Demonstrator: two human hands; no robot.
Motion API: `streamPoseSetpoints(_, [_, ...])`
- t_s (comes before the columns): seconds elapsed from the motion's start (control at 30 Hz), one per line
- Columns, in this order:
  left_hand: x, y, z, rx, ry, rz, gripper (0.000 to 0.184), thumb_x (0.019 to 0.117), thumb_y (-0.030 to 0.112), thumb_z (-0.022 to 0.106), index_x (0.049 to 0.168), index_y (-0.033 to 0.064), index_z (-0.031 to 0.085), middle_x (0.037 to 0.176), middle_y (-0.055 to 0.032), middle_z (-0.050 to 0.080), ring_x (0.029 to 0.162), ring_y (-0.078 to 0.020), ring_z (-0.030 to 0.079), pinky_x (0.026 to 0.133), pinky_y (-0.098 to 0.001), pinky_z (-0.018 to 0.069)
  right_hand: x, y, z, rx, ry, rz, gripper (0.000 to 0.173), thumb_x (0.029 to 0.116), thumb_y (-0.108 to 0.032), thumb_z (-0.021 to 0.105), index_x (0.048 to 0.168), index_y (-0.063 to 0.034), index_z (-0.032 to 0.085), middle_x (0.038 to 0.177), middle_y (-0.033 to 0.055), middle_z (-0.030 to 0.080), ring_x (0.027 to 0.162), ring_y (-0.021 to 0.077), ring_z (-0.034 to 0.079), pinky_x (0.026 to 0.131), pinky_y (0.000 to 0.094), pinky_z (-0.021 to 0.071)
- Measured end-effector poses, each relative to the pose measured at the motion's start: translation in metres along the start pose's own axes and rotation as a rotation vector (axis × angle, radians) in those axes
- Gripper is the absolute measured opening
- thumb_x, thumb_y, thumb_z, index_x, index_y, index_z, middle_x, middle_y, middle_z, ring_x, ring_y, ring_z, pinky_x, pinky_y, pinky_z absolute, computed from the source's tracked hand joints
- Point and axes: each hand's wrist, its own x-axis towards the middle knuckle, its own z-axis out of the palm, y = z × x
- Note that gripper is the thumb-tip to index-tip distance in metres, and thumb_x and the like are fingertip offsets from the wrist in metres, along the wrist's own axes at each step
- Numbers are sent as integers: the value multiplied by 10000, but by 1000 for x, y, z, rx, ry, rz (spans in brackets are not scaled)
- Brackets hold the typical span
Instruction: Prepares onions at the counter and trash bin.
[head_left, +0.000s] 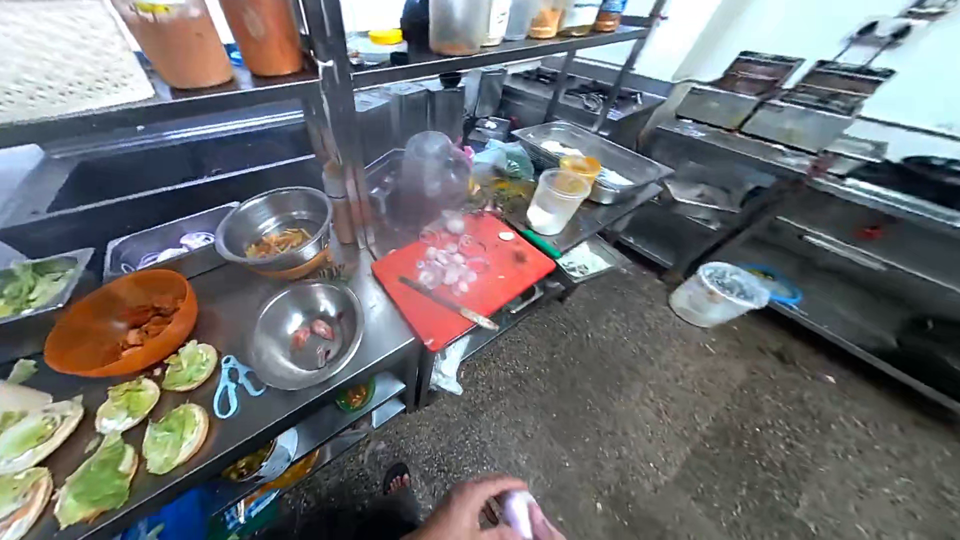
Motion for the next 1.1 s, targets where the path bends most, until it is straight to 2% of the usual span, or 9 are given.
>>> streamPoseSetpoints(0.13, [21,-6,-73,-66,245,-7,526,906,196,764,1359,-4,587,1291,-152,659,1098,-224,687,941,-427,594,166,139,-46,-207,-394,-208,443,1106,-260,367,1019,46,674,801,47,724,719,119,693,703,336,605])
streamPoseSetpoints(0.23, [37,-5,-110,-200,434,-31,560,878,223,784,1335,-25,575,1264,-145,669,1085,-229,693,938,-427,603,236,111,-23,-701,-337,-369,470,1076,-431,442,1096,-81,755,1003,59,755,914,169,728,857,419,612])
streamPoseSetpoints(0.37, [71,3,-140,-239,689,-62,561,851,166,788,1324,-39,567,1246,-153,668,1055,-228,706,896,-401,623,323,58,12,-1126,-31,-865,358,883,-294,758,1171,-83,737,1181,198,683,1086,398,657,916,579,555])
streamPoseSetpoints(0.5, [118,-13,-166,-89,862,-165,577,819,198,815,1311,-6,593,1286,-160,629,1095,-222,693,900,-370,633,389,35,31,-1495,-180,-607,503,891,-239,740,1379,-173,641,1299,245,622,1196,449,601,950,588,528])
streamPoseSetpoints(0.63, [161,-23,-181,54,970,-311,578,819,219,803,1326,20,608,1339,-170,585,1115,-207,677,903,-348,623,425,20,21,-1511,-399,-519,327,997,-235,579,1296,-155,686,1243,187,666,1156,377,648,944,539,547])
streamPoseSetpoints(0.73, [182,-27,-179,199,996,-401,550,823,232,795,1311,36,632,1339,-180,583,1091,-212,683,880,-344,626,438,7,11,-1446,-515,-528,354,980,-326,625,1279,-149,693,1231,157,681,1126,338,672,937,524,559])
streamPoseSetpoints(0.83, [202,-24,-181,432,905,-536,535,832,312,765,1312,98,661,1331,-160,597,1083,-217,672,868,-367,609,470,-26,13,-1333,-401,-706,323,982,-325,625,1222,-132,725,1170,149,700,1074,320,690,911,507,575])
streamPoseSetpoints(0.97, [226,-20,-180,719,707,-674,568,856,442,740,1366,208,653,1366,-133,596,1226,-276,605,1021,-458,532,548,-49,18,-1368,-232,-842,399,910,-216,745,1277,-66,695,1270,225,642,1196,423,599,1000,570,511])
streamPoseSetpoints(1.1, [265,-2,-202,865,658,-579,511,950,465,651,1347,144,659,1337,-123,631,1282,-285,576,1105,-456,466,570,-56,22,-1506,-201,-882,196,924,-188,719,1057,-48,749,1150,202,679,1135,415,613,968,568,493])
